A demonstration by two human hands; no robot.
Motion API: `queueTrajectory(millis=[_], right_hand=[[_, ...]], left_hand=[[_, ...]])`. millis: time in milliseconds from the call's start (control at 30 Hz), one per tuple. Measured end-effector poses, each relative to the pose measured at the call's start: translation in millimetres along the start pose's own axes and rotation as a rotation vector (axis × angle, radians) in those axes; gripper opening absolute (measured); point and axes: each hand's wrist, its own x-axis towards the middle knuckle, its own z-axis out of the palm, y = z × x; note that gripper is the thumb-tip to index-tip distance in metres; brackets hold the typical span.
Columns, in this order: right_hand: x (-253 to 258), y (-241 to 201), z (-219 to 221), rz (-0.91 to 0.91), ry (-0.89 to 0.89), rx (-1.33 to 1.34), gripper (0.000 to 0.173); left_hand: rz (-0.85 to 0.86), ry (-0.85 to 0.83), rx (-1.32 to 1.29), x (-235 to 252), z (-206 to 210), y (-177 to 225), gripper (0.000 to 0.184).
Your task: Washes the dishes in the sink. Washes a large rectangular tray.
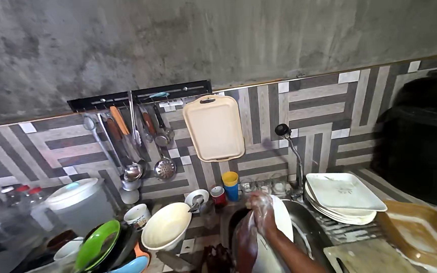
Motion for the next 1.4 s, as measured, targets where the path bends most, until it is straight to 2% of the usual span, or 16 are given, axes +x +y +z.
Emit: queueTrajectory(millis=[67, 100, 233, 300, 400, 533, 567, 667, 733, 800, 867, 933, 967, 1133, 1267, 1400], right_hand=[[2, 13, -5, -0.115, -0.036, -0.033, 0.037], [0, 26, -8, -0.042, -0.01, -0.037, 0.035], [-3, 59, -17, 0.697, 0.112, -0.218, 0.041], [2, 60, -22, 0.857, 0.079, -0.268, 0.046], [13, 27, -29, 0.628, -0.081, -0.295, 0.041], [14, -5, -21, 0.081, -0.25, -0.342, 0.032], [16, -1, -21, 0.125, -0.229, -0.326, 0.032], [21, 28, -23, 0.592, -0.104, -0.275, 0.043], [22, 41, -19, 0.777, -0.087, -0.287, 0.048], [19, 28, -17, 0.691, -0.127, -0.269, 0.046], [13, -3, -17, 0.422, -0.309, -0.219, 0.04], [12, -20, -18, 0.176, -0.457, -0.229, 0.037], [14, -18, -20, 0.164, -0.461, -0.224, 0.037], [5, 45, -17, 0.695, -0.201, -0.281, 0.044], [-42, 77, 4, 1.019, -0.29, -0.362, 0.048], [-88, 102, 12, 1.139, -0.355, -0.373, 0.057]], left_hand=[[-0.091, -0.03, -0.04, 3, -3, 12, 0.044], [-0.135, -0.022, -0.076, 1, -1, 14, 0.044], [-0.201, 0.015, -0.198, -9, 1, 21, 0.044], [-0.258, -0.066, -0.213, -7, -3, 21, 0.043], [-0.376, -0.245, -0.178, 12, -16, 10, 0.044], [-0.185, -0.249, -0.078, 24, -16, 21, 0.042], [-0.181, -0.226, -0.047, 22, -15, 23, 0.043], [-0.262, -0.119, -0.025, 4, -6, 23, 0.044], [-0.323, -0.104, -0.087, -8, -4, 22, 0.042], [-0.35, -0.186, -0.126, -4, -8, 15, 0.042], [-0.298, -0.259, -0.098, 9, -13, 7, 0.04], [-0.225, -0.204, -0.09, 13, -11, 7, 0.035], [-0.238, -0.181, -0.098, 11, -10, 9, 0.037], [-0.349, 0.027, -0.133, -12, -2, 17, 0.04], [-0.386, 0.173, -0.175, -13, -5, 15, 0.039], [-0.43, 0.265, -0.126, -16, -19, -1, 0.045]])
